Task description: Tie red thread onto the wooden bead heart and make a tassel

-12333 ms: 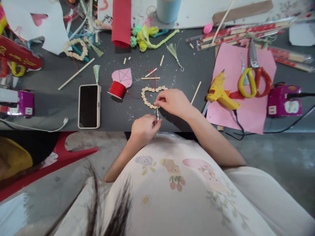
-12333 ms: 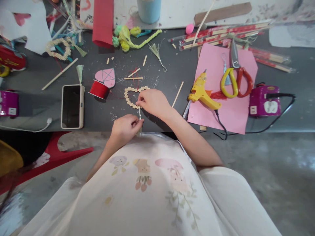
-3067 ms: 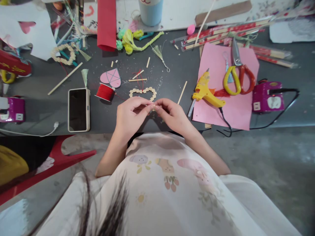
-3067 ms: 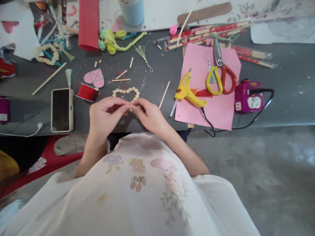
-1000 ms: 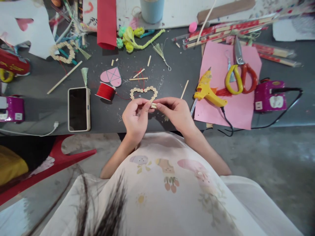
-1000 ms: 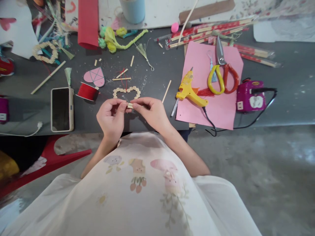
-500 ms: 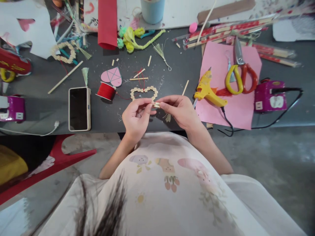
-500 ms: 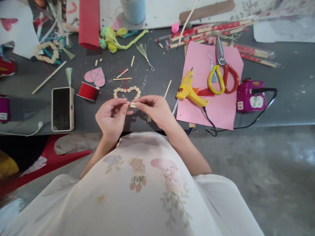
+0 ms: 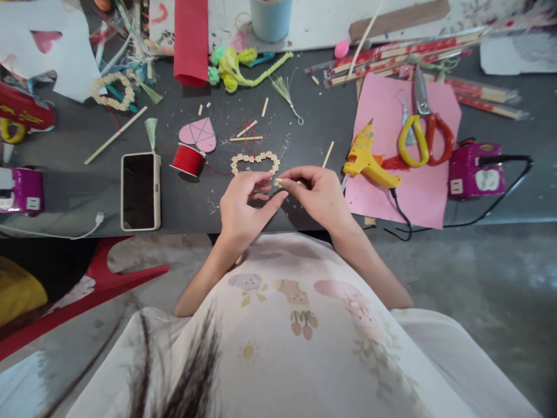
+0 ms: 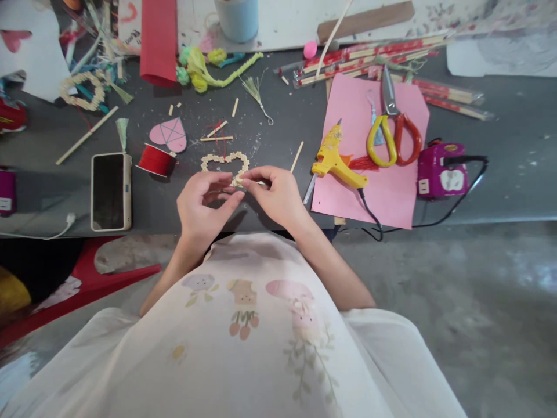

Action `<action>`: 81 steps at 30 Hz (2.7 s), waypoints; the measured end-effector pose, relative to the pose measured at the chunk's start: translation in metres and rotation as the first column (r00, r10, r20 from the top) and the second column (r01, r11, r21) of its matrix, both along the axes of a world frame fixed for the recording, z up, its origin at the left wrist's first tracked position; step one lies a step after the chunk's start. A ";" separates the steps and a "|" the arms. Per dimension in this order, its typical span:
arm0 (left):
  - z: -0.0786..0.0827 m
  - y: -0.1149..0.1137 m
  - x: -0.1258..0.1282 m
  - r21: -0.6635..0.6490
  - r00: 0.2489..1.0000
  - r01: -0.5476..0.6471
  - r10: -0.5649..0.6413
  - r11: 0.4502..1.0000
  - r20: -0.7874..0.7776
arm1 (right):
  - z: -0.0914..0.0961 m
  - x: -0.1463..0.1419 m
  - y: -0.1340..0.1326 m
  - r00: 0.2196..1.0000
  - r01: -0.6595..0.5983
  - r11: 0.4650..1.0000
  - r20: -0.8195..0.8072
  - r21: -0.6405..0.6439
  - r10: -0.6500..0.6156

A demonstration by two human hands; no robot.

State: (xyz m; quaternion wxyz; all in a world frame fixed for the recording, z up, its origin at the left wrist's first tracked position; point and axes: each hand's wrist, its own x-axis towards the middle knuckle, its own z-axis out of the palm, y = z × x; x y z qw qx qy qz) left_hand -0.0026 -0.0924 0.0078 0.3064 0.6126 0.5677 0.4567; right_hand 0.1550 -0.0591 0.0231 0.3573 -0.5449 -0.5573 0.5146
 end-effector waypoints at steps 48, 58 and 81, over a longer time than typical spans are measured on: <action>-0.003 -0.006 -0.004 -0.064 0.997 -0.053 0.057 0.997 0.051 | -0.013 0.003 -0.007 0.943 -0.158 0.957 -0.324 -0.242 0.074; -0.016 -0.019 -0.006 -0.211 0.943 -0.096 0.156 0.973 0.294 | -0.027 -0.002 -0.017 0.977 -0.119 0.965 -0.199 -0.234 0.072; -0.017 -0.019 -0.007 -0.205 0.915 -0.128 0.195 0.970 0.353 | -0.024 -0.005 -0.011 0.939 -0.221 0.905 -0.329 -0.362 0.098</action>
